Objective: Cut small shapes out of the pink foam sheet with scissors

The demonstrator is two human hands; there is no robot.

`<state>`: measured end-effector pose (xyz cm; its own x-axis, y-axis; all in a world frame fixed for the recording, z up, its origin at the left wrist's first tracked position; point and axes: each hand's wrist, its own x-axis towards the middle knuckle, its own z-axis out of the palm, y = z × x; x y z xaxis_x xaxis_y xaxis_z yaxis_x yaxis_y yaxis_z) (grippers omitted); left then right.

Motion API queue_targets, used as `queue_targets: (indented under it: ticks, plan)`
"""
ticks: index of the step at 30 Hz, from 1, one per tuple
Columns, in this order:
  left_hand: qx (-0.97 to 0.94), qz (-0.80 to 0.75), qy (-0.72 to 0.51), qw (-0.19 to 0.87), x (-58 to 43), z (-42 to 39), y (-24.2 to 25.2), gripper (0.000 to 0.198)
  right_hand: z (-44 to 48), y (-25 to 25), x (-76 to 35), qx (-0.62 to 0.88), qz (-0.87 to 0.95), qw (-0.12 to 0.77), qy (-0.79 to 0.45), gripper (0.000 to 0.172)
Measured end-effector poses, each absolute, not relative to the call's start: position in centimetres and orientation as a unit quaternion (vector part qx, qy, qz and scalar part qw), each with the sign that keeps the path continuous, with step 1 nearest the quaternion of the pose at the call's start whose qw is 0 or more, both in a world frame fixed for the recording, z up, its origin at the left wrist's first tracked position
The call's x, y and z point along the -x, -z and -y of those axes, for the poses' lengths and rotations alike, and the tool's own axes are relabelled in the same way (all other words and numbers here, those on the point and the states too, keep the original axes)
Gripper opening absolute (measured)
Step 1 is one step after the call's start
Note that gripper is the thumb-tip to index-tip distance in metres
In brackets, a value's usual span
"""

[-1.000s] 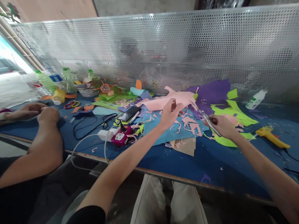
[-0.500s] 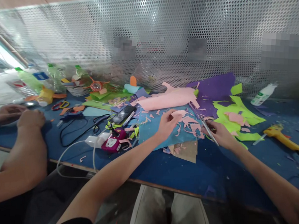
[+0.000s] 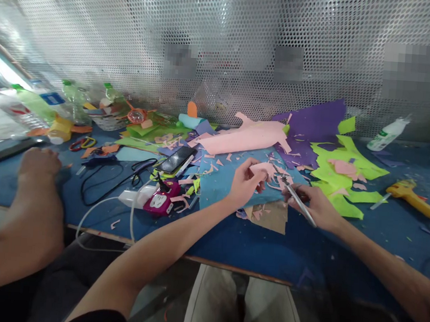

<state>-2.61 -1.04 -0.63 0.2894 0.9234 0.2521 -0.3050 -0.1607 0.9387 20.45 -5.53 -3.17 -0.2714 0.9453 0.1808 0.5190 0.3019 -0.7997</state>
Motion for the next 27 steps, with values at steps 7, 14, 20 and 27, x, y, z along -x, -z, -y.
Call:
queue_targets:
  ticks: [7, 14, 20, 27]
  plan:
    - [-0.55, -0.253, -0.554, 0.571, 2.5, 1.4, 0.7, 0.033, 6.6, 2.9, -19.6, 0.496, 0.738, 0.356, -0.289, 0.031]
    - [-0.548, -0.262, -0.566, 0.558, 2.4, 1.6, 0.4, 0.037, 6.7, 3.3, -19.4, 0.411, 0.73, 0.396, -0.375, 0.05]
    - [-0.592, -0.264, -0.554, 0.522, 2.3, 1.7, 0.9, 0.042, 6.5, 3.2, -19.7, 0.406, 0.769, 0.337, -0.362, 0.045]
    - [-0.623, -0.278, -0.529, 0.504, 2.4, 2.3, 0.7, 0.043, 7.0, 2.5, -19.1, 0.416, 0.764, 0.331, -0.365, 0.049]
